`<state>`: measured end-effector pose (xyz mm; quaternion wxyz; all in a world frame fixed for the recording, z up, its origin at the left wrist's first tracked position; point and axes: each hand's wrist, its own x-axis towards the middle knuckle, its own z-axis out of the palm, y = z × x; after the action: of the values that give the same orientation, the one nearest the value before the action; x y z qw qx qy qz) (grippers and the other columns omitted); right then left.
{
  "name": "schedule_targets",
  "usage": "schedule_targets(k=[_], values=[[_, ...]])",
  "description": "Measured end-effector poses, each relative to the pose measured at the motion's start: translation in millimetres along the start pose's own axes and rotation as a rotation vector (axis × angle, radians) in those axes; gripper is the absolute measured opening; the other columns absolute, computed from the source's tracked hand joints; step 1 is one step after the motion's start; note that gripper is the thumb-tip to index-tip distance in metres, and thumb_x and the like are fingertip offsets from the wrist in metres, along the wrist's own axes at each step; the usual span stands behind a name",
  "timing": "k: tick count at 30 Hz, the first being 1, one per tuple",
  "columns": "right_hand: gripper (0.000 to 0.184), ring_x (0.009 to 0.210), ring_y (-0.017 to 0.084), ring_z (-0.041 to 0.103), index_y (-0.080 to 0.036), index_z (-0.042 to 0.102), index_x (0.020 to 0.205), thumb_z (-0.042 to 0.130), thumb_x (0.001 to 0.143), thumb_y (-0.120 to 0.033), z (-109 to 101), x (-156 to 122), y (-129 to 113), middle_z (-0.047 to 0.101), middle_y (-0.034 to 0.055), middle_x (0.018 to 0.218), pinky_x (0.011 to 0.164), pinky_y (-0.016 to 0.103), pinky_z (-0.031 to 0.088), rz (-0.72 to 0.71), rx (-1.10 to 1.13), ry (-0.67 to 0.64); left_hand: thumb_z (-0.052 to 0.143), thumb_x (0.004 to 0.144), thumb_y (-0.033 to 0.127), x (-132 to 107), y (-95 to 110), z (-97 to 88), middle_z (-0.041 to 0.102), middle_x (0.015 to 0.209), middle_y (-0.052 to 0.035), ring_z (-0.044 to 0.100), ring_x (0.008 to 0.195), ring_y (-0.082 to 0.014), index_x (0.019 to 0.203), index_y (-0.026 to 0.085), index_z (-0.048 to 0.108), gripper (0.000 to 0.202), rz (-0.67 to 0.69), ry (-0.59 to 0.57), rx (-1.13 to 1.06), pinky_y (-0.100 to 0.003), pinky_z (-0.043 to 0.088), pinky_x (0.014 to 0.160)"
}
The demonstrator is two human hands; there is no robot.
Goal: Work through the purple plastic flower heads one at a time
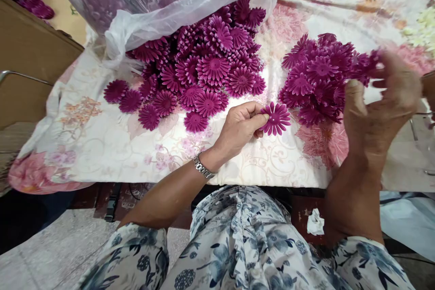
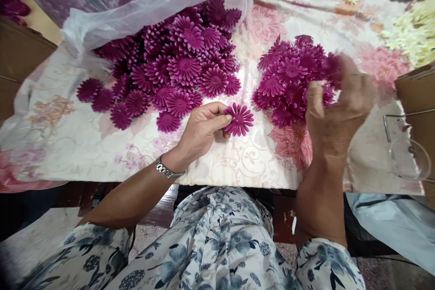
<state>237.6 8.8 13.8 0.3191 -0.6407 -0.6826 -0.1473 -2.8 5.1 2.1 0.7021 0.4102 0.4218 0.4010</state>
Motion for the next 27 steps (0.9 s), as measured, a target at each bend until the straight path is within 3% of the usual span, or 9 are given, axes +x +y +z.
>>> schedule_targets(k=[1, 3, 8, 10, 12, 14, 16, 21, 27], values=[[0.047, 0.097, 0.033, 0.057, -0.012, 0.052, 0.124, 0.054, 0.081, -0.031, 3.1, -0.5, -6.1, 0.062, 0.0194, 0.103, 0.085, 0.050, 0.041, 0.028, -0.072, 0.034, 0.058, 0.070, 0.019, 0.1, 0.0, -0.2, 0.045, 0.050, 0.0052, 0.046, 0.042, -0.0039, 0.063, 0.016, 0.048, 0.012, -0.002, -0.002, 0.002, -0.017, 0.034, 0.039], [0.037, 0.087, 0.029, 0.061, -0.016, 0.064, 0.111, 0.058, 0.078, -0.031, 7.5, -1.9, -17.9, 0.067, 0.0153, 0.087, 0.081, 0.046, 0.045, 0.047, -0.149, 0.058, 0.057, 0.070, 0.019, 0.1, 0.3, -0.7, 0.046, 0.050, 0.0051, 0.046, 0.042, -0.0038, 0.063, 0.016, 0.048, 0.011, -0.009, -0.001, -0.007, -0.017, 0.034, 0.039], [0.029, 0.071, 0.020, 0.058, -0.013, 0.068, 0.105, 0.052, 0.083, -0.023, 3.9, -8.5, -38.2, 0.066, 0.0131, 0.073, 0.072, 0.035, 0.047, -0.072, 0.068, 0.129, 0.058, 0.070, 0.019, -0.3, 0.7, -0.7, 0.046, 0.050, 0.0054, 0.047, 0.041, -0.0038, 0.063, 0.016, 0.049, 0.011, -0.007, 0.002, -0.014, -0.017, 0.036, 0.039], [0.026, 0.067, 0.016, 0.056, -0.015, 0.068, 0.103, 0.055, 0.082, -0.022, 2.6, -11.9, -48.7, 0.066, 0.0103, 0.075, 0.066, 0.031, 0.046, -0.090, 0.272, 0.028, 0.059, 0.070, 0.019, -0.2, -0.3, -0.4, 0.046, 0.050, 0.0057, 0.048, 0.041, -0.0044, 0.064, 0.016, 0.050, 0.011, -0.001, -0.010, -0.016, -0.017, 0.035, 0.039], [0.027, 0.066, 0.013, 0.055, -0.017, 0.066, 0.104, 0.062, 0.078, -0.025, 4.9, -14.9, -60.4, 0.065, 0.0066, 0.080, 0.061, 0.028, 0.044, -0.074, 0.496, -0.183, 0.061, 0.069, 0.020, -0.1, -1.5, 0.0, 0.047, 0.051, 0.0059, 0.049, 0.041, -0.0048, 0.065, 0.016, 0.051, 0.011, 0.018, -0.023, -0.025, -0.017, 0.037, 0.039], [0.029, 0.066, 0.012, 0.056, -0.018, 0.064, 0.099, 0.068, 0.073, -0.030, 9.8, -17.2, -69.9, 0.065, 0.0034, 0.081, 0.060, 0.026, 0.044, -0.006, 0.679, -0.399, 0.062, 0.068, 0.021, -0.2, -2.4, 0.3, 0.049, 0.052, 0.0054, 0.050, 0.042, -0.0049, 0.066, 0.015, 0.052, 0.011, 0.043, -0.037, -0.026, -0.018, 0.040, 0.041], [0.024, 0.065, 0.011, 0.057, -0.019, 0.062, 0.088, 0.071, 0.070, -0.033, 15.2, -18.9, -74.2, 0.063, 0.0002, 0.076, 0.059, 0.025, 0.044, 0.105, 0.847, -0.536, 0.063, 0.068, 0.021, -0.8, -2.3, 0.4, 0.052, 0.054, 0.0042, 0.051, 0.044, -0.0051, 0.067, 0.014, 0.054, 0.011, 0.062, -0.053, -0.013, -0.018, 0.041, 0.043], [0.019, 0.058, 0.009, 0.053, -0.019, 0.056, 0.075, 0.069, 0.072, -0.032, 21.9, -22.1, -69.3, 0.058, -0.0034, 0.066, 0.055, 0.023, 0.043, 0.317, 1.136, -0.588, 0.063, 0.070, 0.022, -3.4, 0.4, -0.7, 0.055, 0.055, 0.0024, 0.052, 0.044, -0.0055, 0.066, 0.013, 0.058, 0.012, 0.085, -0.081, 0.034, -0.018, 0.041, 0.043], [0.019, 0.059, 0.009, 0.051, -0.018, 0.057, 0.078, 0.059, 0.080, -0.037, 20.9, -24.7, -68.2, 0.058, -0.0015, 0.066, 0.054, 0.022, 0.041, 0.248, 1.054, -0.612, 0.062, 0.073, 0.026, -4.6, 1.6, -2.0, 0.058, 0.055, 0.0007, 0.054, 0.046, -0.0070, 0.071, 0.013, 0.061, 0.013, 0.058, -0.112, 0.018, -0.019, 0.043, 0.045]])
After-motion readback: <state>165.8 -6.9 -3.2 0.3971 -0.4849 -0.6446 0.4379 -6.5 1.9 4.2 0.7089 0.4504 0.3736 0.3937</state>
